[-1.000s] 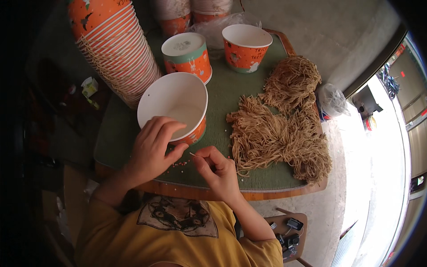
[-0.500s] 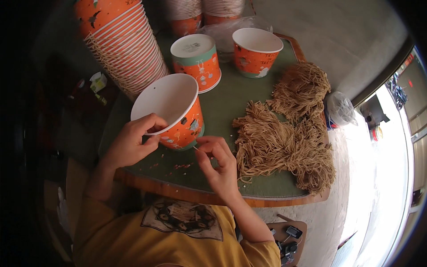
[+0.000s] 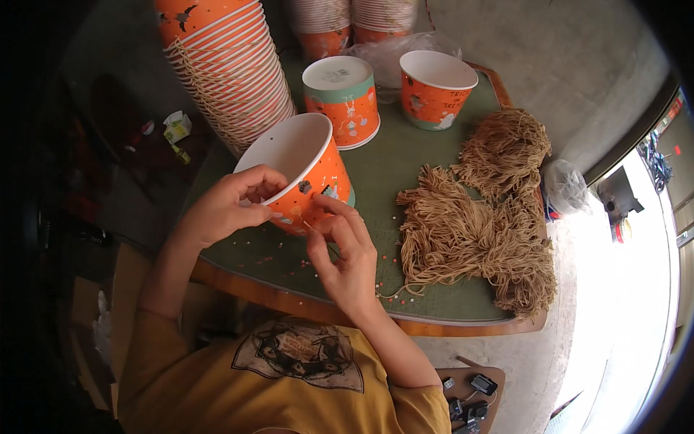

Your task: Assembling decorative paper bowls by threading small beads onto strings and attaching them to the bowls.

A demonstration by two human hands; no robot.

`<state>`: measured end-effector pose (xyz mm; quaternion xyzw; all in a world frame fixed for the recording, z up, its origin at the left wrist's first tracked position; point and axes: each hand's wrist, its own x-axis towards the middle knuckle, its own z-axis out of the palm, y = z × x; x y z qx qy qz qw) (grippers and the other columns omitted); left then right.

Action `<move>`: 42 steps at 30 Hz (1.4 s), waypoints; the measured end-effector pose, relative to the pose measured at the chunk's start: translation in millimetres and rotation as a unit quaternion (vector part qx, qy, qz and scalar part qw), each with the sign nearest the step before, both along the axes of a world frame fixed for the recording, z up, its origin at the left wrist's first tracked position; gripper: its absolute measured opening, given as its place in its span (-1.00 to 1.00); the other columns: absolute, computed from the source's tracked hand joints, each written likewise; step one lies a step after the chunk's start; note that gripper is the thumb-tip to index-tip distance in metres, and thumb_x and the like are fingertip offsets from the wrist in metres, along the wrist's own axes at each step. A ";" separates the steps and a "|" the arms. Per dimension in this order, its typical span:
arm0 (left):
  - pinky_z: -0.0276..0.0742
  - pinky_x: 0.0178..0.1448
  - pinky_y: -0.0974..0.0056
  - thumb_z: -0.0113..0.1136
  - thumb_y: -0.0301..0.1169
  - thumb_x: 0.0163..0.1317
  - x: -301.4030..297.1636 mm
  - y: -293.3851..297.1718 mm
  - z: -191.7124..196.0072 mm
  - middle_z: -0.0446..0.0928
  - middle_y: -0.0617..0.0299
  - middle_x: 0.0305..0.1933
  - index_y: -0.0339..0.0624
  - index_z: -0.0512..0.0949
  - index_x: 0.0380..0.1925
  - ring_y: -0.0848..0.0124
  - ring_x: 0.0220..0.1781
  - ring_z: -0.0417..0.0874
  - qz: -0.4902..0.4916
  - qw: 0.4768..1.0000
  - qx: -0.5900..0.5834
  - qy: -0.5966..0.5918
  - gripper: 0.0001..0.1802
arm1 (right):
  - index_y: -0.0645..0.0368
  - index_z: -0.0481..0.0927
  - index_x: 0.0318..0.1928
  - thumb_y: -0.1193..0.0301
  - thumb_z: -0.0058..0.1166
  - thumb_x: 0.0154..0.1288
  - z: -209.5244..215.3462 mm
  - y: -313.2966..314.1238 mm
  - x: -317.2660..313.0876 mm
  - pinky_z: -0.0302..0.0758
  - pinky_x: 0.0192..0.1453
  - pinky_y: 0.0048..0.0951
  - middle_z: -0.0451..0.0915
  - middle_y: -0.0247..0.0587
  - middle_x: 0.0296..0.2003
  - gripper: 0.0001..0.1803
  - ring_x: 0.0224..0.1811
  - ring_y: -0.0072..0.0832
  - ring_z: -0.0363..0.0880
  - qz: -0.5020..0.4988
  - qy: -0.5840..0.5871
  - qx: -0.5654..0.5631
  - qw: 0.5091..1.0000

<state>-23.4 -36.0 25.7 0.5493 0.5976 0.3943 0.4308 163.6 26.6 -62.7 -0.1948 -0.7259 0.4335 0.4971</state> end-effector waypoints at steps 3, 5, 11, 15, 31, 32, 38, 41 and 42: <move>0.47 0.06 0.39 0.02 -0.64 0.08 -4.8 5.3 5.3 0.53 0.30 -0.12 -0.30 0.47 -0.01 0.56 -0.09 0.54 -0.021 0.999 -0.040 -0.027 -0.60 | 0.28 0.49 -0.36 0.64 0.09 0.16 -2.4 -2.9 -2.6 0.56 -0.13 -0.44 0.52 -0.03 0.08 -0.94 -0.17 -0.38 0.61 0.002 -0.002 -0.050 0.999; 0.48 0.06 0.39 0.02 -0.65 0.08 -5.0 6.7 6.6 0.53 0.29 -0.11 -0.31 0.47 0.00 0.55 -0.08 0.54 -0.026 0.998 -0.046 -0.029 -0.59 | 0.24 0.51 -0.33 0.62 0.14 0.09 -8.0 -0.3 -3.6 0.55 -0.03 -0.37 0.51 -0.09 0.12 -0.88 -0.05 -0.25 0.57 -0.040 -0.028 0.066 0.997; 0.48 0.08 0.38 0.03 -0.68 0.09 -4.3 9.4 6.6 0.54 0.27 -0.10 -0.31 0.48 0.02 0.53 -0.05 0.53 -0.040 0.997 -0.062 -0.037 -0.58 | 0.19 0.52 -0.24 0.60 0.20 0.00 -1.7 0.3 -2.9 0.54 0.02 -0.29 0.51 -0.17 0.14 -0.75 0.04 -0.17 0.52 -0.064 -0.077 0.196 0.975; 0.48 0.06 0.39 0.05 -0.68 0.09 -1.2 8.5 0.6 0.53 0.28 -0.13 -0.30 0.49 0.00 0.55 -0.07 0.52 -0.043 0.998 -0.044 -0.022 -0.59 | 0.21 0.51 -0.25 0.61 0.19 0.00 -1.2 3.2 -1.2 0.54 0.00 -0.29 0.53 -0.17 0.08 -0.75 0.02 -0.17 0.52 -0.064 -0.071 0.210 0.973; 0.44 -0.05 0.44 0.04 -0.68 0.10 9.7 12.8 0.4 0.46 0.33 -0.20 -0.25 0.47 -0.04 0.59 -0.15 0.47 -0.050 0.997 -0.051 -0.010 -0.63 | 0.25 0.49 -0.32 0.64 0.15 0.09 1.1 7.5 -9.2 0.55 -0.30 -0.44 0.48 -0.12 -0.18 -0.86 -0.33 -0.39 0.57 -0.081 -0.014 0.037 0.996; 0.45 -0.06 0.44 0.04 -0.69 0.10 9.6 13.1 -0.8 0.44 0.33 -0.21 -0.24 0.46 -0.02 0.59 -0.16 0.46 -0.051 0.998 -0.040 -0.005 -0.61 | 0.26 0.49 -0.33 0.64 0.16 0.09 0.9 7.5 -9.7 0.56 -0.31 -0.44 0.47 -0.12 -0.18 -0.86 -0.33 -0.39 0.57 -0.087 -0.014 0.042 0.995; 0.34 -0.18 0.50 0.14 -0.61 0.11 9.9 13.6 -6.0 0.46 0.43 -0.21 -0.10 0.48 0.07 0.66 -0.21 0.43 -0.052 0.998 -0.025 0.027 -0.53 | 0.26 0.50 -0.34 0.63 0.18 0.08 2.1 8.5 -11.4 0.58 -0.32 -0.44 0.45 -0.12 -0.21 -0.86 -0.33 -0.39 0.57 -0.096 -0.016 0.036 0.995; 0.34 -0.21 0.50 0.14 -0.62 0.11 11.3 13.8 -8.1 0.45 0.42 -0.22 -0.09 0.47 0.10 0.66 -0.24 0.41 -0.060 0.997 -0.018 0.039 -0.50 | 0.28 0.51 -0.33 0.64 0.15 0.12 3.0 8.1 -9.8 0.59 -0.31 -0.48 0.45 -0.11 -0.20 -0.89 -0.26 -0.41 0.53 -0.092 -0.028 0.025 0.995; 0.34 -0.22 0.51 0.14 -0.62 0.11 11.7 13.7 -8.6 0.44 0.42 -0.23 -0.09 0.46 0.11 0.66 -0.25 0.40 -0.063 0.997 -0.016 0.046 -0.50 | 0.29 0.51 -0.32 0.65 0.11 0.15 3.2 7.9 -9.2 0.60 -0.29 -0.51 0.44 -0.10 -0.18 -0.92 -0.19 -0.44 0.49 -0.085 -0.039 0.017 0.996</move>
